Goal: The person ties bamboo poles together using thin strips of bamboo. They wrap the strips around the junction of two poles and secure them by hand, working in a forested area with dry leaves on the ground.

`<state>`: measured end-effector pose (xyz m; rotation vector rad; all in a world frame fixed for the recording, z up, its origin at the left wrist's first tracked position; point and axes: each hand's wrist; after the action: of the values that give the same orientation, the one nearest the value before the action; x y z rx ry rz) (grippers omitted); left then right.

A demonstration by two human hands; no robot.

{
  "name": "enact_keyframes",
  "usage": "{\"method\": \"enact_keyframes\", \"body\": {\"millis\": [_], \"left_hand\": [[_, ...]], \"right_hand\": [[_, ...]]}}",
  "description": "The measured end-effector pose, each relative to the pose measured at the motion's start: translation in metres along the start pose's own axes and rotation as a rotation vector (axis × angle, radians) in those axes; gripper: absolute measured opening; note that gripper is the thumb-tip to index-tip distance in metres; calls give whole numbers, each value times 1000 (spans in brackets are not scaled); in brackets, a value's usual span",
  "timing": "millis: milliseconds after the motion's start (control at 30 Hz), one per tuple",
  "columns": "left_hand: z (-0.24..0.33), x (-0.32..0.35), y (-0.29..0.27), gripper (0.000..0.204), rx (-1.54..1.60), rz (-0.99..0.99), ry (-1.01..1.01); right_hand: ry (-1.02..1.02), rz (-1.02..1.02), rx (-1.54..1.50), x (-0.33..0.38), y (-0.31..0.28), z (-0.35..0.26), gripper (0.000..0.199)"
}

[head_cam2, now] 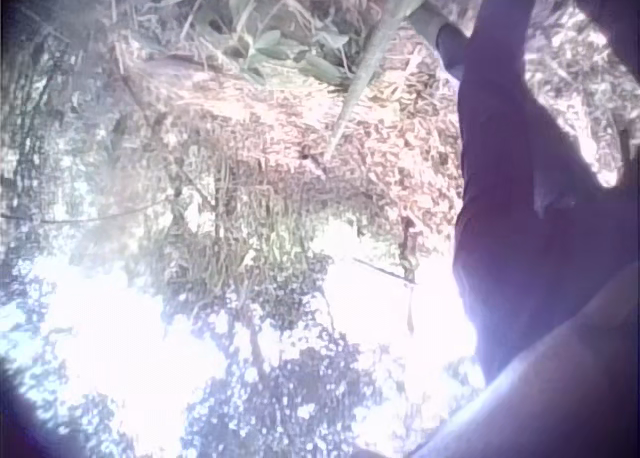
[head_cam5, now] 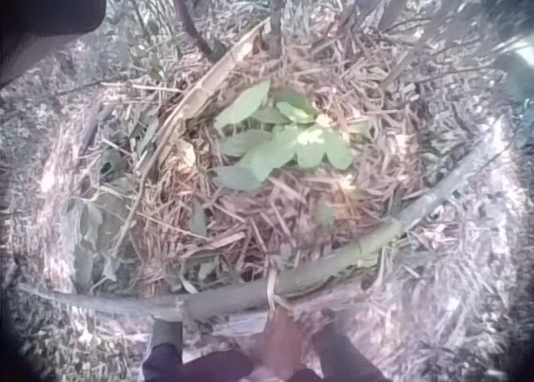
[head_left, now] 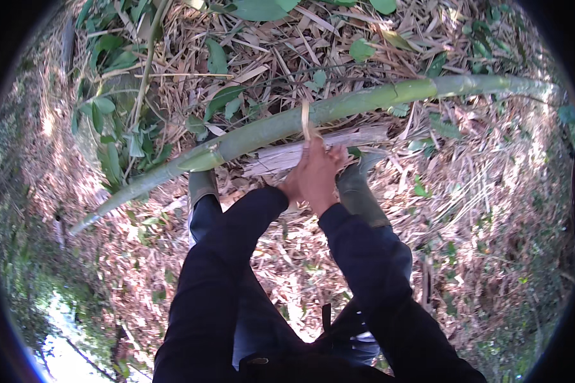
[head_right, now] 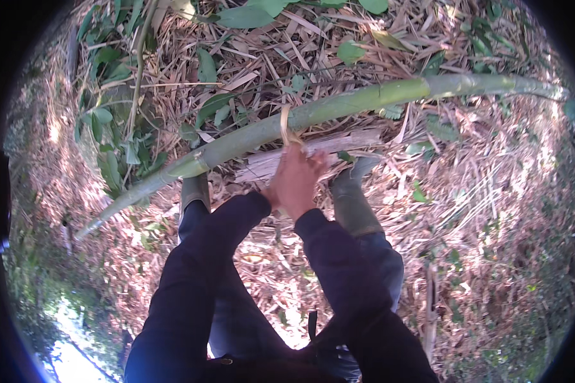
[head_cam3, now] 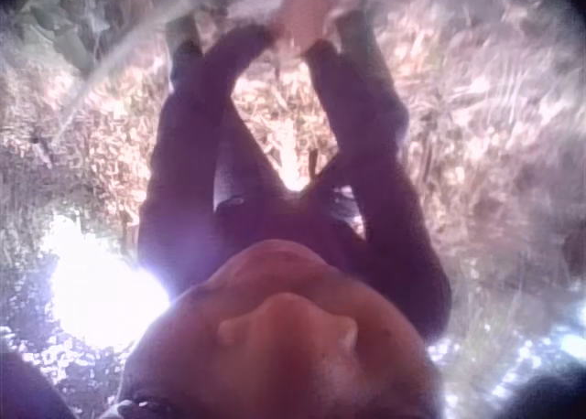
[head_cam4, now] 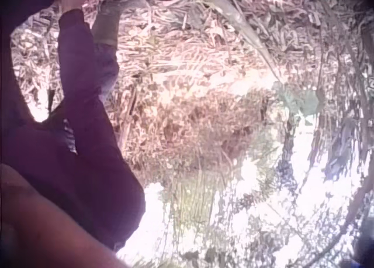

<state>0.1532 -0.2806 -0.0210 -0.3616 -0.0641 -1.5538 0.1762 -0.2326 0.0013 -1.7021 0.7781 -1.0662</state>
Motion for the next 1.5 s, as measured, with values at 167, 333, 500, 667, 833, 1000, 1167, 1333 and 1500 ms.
{"method": "enact_keyframes", "body": {"millis": [167, 333, 500, 667, 833, 1000, 1167, 1333, 1500], "left_hand": [[-16, 80, -62, 26, -87, -345, 14], [33, 26, -138, 27, -242, 72, 79], [17, -70, -145, 47, -362, -148, -49], [-3, -77, -154, 43, -462, -254, 52], [-20, -82, -128, 31, -214, -87, -165], [-42, -84, -120, 29, 200, 120, -357], [-57, -97, -140, 37, 446, 312, -643], [-30, -97, -119, 44, -171, 591, -348], [45, 1, -26, 30, 161, 96, -525]], "right_hand": [[296, -65, -726, 3, 10, -40, 19], [355, -228, -886, 3, 6, -7, 20], [370, -145, -1209, 0, -8, -11, 24], [498, -90, -1445, -20, -3, 31, 20], [391, 303, -326, -38, 72, 151, 25], [14, -28, -10, -46, 89, 181, 22], [131, -105, -239, -31, 67, 162, 21], [669, -229, -566, 38, 32, 156, 24], [1006, -193, -1102, 170, -3, 110, 21]]}}
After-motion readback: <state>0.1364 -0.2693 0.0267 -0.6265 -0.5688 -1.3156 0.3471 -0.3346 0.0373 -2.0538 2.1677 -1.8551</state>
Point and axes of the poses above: each hand's wrist, its own x-axis away from the middle knuckle, its own y-axis out of the palm, z = x × y
